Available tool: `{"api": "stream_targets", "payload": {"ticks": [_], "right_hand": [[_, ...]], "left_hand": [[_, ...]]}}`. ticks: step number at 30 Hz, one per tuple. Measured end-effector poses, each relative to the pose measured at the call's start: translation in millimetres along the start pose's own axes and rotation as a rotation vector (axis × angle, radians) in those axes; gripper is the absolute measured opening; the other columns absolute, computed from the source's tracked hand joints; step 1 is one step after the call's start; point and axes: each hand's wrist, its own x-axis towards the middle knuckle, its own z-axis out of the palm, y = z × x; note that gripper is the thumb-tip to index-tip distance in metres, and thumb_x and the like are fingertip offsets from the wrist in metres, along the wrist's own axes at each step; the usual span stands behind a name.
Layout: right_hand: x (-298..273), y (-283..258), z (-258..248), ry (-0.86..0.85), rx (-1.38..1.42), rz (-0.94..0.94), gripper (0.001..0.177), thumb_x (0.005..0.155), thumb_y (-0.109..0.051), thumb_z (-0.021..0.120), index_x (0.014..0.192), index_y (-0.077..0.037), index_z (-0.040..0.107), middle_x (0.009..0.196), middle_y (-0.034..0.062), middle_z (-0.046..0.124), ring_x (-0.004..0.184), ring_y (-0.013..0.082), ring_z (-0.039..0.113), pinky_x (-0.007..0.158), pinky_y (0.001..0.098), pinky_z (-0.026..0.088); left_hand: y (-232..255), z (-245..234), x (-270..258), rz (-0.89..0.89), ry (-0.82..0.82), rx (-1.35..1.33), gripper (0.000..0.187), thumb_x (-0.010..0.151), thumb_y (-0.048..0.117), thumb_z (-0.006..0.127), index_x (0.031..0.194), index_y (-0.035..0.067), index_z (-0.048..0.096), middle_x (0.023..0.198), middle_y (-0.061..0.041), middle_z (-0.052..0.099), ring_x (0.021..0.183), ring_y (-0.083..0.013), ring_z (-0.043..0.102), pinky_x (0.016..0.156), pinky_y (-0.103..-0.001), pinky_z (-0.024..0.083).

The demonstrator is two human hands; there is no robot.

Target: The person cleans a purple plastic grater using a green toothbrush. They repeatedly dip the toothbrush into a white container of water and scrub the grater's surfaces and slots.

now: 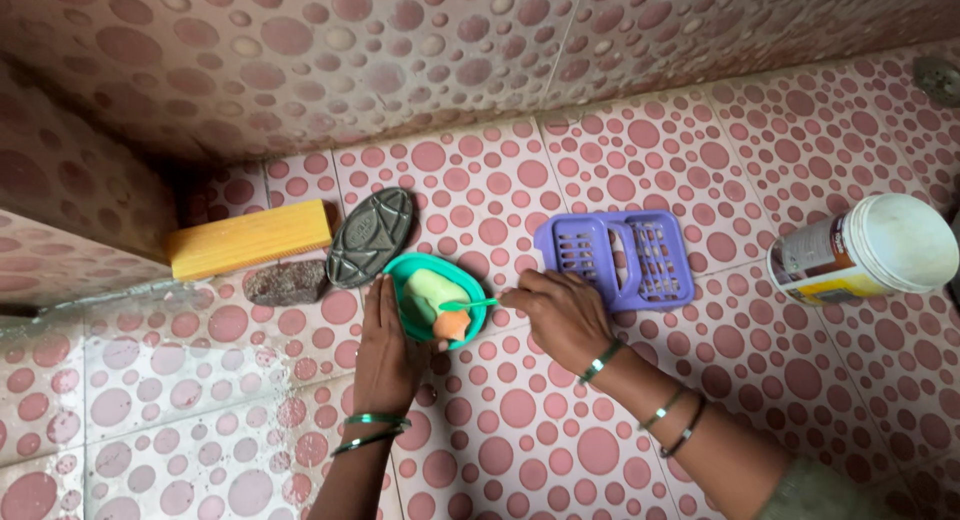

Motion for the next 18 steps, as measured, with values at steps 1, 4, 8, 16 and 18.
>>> {"api": "stream_targets", "payload": {"ticks": [1, 4, 8, 16, 18], "right_hand": [[10, 1, 2, 0.016, 0.001, -0.009, 0.035, 0.072, 0.003, 0.065, 0.099, -0.016, 0.078, 0.086, 0.0019, 0.066, 0.084, 0.0246, 0.067, 0.076, 0.0402, 0.052], [40, 0, 9, 0.055, 0.005, -0.021, 0.030, 0.077, 0.002, 0.066, 0.097, -0.017, 0.078, 0.084, 0.0019, 0.066, 0.084, 0.0240, 0.068, 0.075, 0.0412, 0.051], [50, -2, 10, 0.088, 0.052, 0.005, 0.031, 0.076, 0.002, 0.067, 0.098, -0.016, 0.078, 0.087, 0.0018, 0.068, 0.086, 0.0257, 0.068, 0.075, 0.0411, 0.053], [-31, 43, -1, 0.366, 0.460, 0.320, 0.040, 0.088, 0.009, 0.062, 0.123, -0.010, 0.071, 0.100, 0.0056, 0.070, 0.080, 0.0167, 0.064, 0.071, 0.0278, 0.053], [-55, 62, 1, 0.363, 0.643, 0.557, 0.049, 0.088, 0.012, 0.058, 0.131, -0.010, 0.068, 0.098, 0.0025, 0.070, 0.072, 0.0098, 0.056, 0.064, 0.0246, 0.049]], "left_hand": [[1, 0, 3, -0.022, -0.003, -0.001, 0.106, 0.065, 0.015, 0.088, 0.149, -0.010, 0.028, 0.152, -0.032, 0.037, 0.141, -0.0466, 0.037, 0.112, -0.046, 0.040], [4, -1, 5, -0.076, -0.032, 0.004, 0.110, 0.059, 0.015, 0.090, 0.147, -0.007, 0.029, 0.152, -0.029, 0.037, 0.141, -0.0450, 0.037, 0.111, -0.045, 0.039], [2, -1, 1, -0.099, -0.044, -0.027, 0.104, 0.065, 0.012, 0.086, 0.150, -0.007, 0.028, 0.154, -0.030, 0.036, 0.141, -0.0443, 0.040, 0.110, -0.043, 0.042], [10, -7, 7, -0.017, -0.035, 0.039, 0.106, 0.066, 0.017, 0.086, 0.150, -0.009, 0.027, 0.151, -0.031, 0.037, 0.141, -0.0465, 0.037, 0.115, -0.049, 0.037], [19, -11, 15, -0.100, -0.114, 0.237, 0.108, 0.065, 0.021, 0.088, 0.152, -0.005, 0.029, 0.153, -0.027, 0.038, 0.143, -0.0443, 0.033, 0.113, -0.054, 0.032]]}}
